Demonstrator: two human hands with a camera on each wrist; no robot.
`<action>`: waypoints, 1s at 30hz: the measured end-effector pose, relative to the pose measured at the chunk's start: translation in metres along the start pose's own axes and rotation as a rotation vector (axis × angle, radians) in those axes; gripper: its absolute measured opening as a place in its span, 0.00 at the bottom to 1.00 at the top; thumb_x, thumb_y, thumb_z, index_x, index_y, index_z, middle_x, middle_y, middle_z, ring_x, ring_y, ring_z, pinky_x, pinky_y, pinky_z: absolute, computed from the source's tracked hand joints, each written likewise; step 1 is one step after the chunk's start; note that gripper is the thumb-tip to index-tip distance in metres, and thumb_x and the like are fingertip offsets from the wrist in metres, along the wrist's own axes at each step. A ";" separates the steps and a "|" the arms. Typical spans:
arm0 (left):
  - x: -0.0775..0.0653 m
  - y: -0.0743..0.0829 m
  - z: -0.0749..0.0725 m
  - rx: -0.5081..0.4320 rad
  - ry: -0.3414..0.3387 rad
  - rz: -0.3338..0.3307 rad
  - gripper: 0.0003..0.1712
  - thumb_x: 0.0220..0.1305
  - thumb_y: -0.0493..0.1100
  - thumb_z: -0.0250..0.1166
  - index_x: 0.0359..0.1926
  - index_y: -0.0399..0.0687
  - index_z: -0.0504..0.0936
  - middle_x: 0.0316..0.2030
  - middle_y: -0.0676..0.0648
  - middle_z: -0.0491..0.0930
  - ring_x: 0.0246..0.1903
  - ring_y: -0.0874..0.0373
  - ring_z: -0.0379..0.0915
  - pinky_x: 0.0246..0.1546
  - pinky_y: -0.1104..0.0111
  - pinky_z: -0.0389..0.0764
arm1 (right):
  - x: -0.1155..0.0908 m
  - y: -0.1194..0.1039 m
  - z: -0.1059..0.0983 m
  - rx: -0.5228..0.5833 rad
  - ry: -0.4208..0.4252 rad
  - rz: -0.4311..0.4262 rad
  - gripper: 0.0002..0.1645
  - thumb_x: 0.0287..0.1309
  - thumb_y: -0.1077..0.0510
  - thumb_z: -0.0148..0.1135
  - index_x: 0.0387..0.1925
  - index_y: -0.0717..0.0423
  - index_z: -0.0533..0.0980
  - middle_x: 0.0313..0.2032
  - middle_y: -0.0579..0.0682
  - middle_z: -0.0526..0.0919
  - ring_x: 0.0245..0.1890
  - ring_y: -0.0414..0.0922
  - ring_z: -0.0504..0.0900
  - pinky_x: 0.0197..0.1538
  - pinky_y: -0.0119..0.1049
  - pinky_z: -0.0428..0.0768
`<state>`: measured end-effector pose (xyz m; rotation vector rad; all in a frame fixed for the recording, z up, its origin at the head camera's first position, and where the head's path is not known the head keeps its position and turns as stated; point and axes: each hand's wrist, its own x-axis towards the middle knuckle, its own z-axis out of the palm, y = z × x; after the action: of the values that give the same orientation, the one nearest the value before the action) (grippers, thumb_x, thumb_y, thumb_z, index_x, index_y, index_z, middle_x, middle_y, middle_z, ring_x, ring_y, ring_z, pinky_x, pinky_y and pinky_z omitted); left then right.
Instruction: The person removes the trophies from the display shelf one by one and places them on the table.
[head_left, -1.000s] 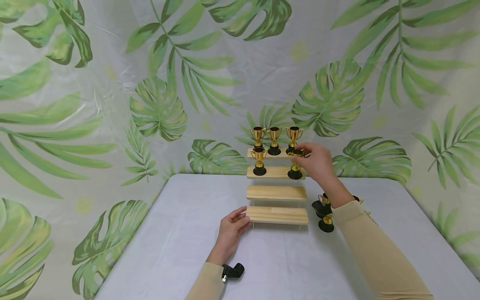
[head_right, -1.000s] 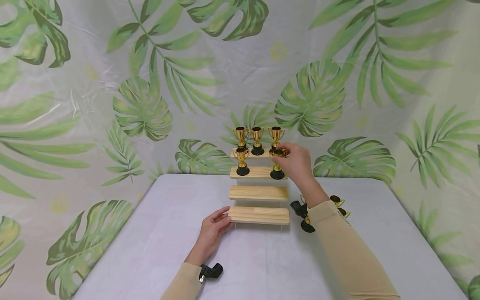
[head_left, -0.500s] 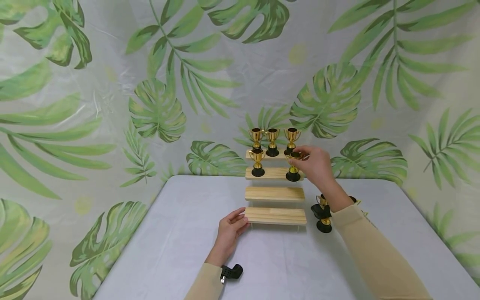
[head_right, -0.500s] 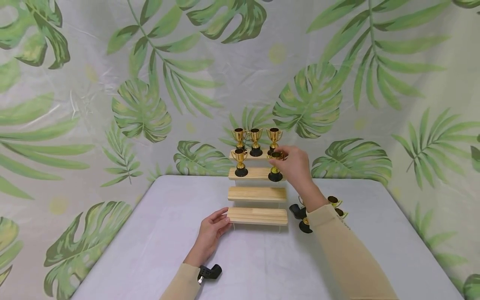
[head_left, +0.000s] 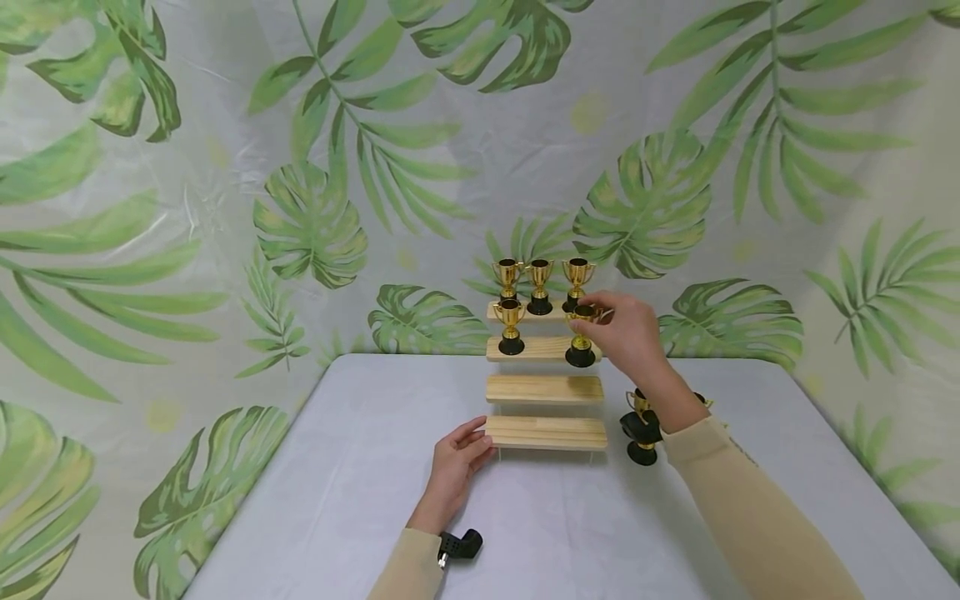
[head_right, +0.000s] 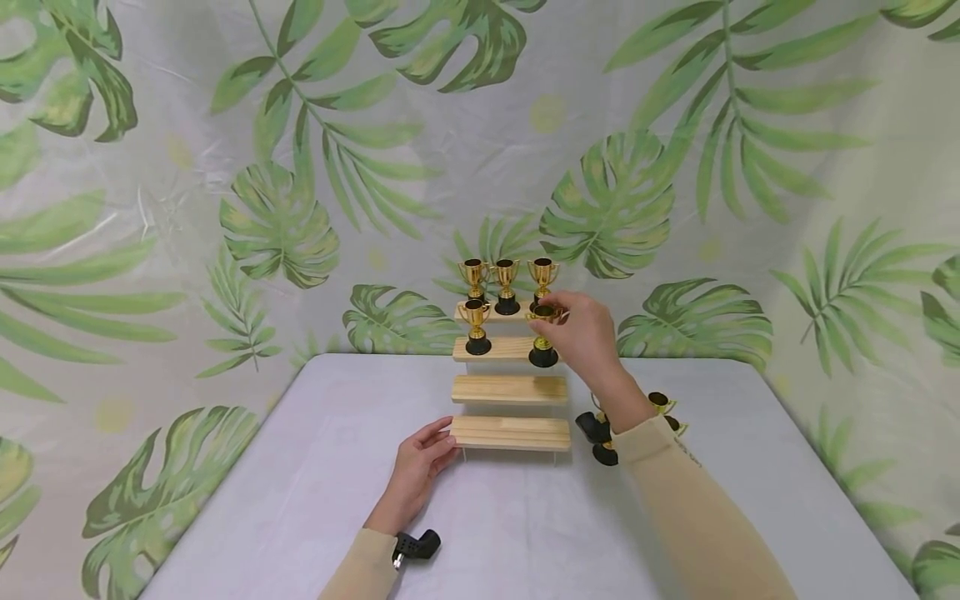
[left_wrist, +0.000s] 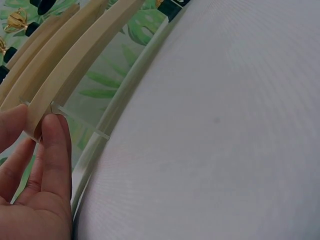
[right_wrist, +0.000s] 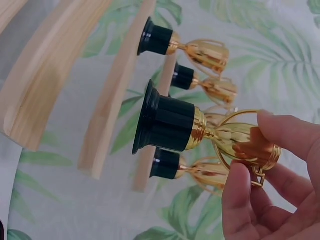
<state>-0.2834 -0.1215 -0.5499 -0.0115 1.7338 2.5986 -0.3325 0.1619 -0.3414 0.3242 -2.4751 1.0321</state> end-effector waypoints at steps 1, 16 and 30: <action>0.000 0.000 0.000 -0.002 0.002 0.002 0.27 0.63 0.30 0.69 0.63 0.34 0.76 0.47 0.39 0.79 0.44 0.53 0.82 0.52 0.61 0.83 | -0.001 -0.001 -0.001 -0.002 0.001 0.002 0.23 0.58 0.45 0.73 0.54 0.46 0.82 0.43 0.50 0.84 0.37 0.48 0.81 0.33 0.46 0.80; 0.003 -0.002 -0.001 -0.023 0.000 -0.002 0.27 0.61 0.29 0.70 0.62 0.34 0.78 0.45 0.41 0.80 0.43 0.53 0.83 0.51 0.62 0.84 | -0.022 -0.010 -0.012 0.041 0.000 -0.056 0.22 0.58 0.48 0.74 0.52 0.50 0.83 0.42 0.49 0.84 0.35 0.46 0.83 0.34 0.44 0.82; 0.000 0.000 0.000 0.015 -0.011 0.001 0.28 0.63 0.31 0.70 0.64 0.35 0.76 0.47 0.40 0.80 0.44 0.53 0.82 0.52 0.62 0.83 | -0.047 0.000 -0.014 0.082 -0.001 -0.085 0.22 0.58 0.47 0.74 0.53 0.47 0.82 0.43 0.47 0.82 0.38 0.46 0.82 0.37 0.45 0.82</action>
<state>-0.2834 -0.1218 -0.5499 0.0042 1.7501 2.5816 -0.2868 0.1739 -0.3550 0.4515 -2.4016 1.1001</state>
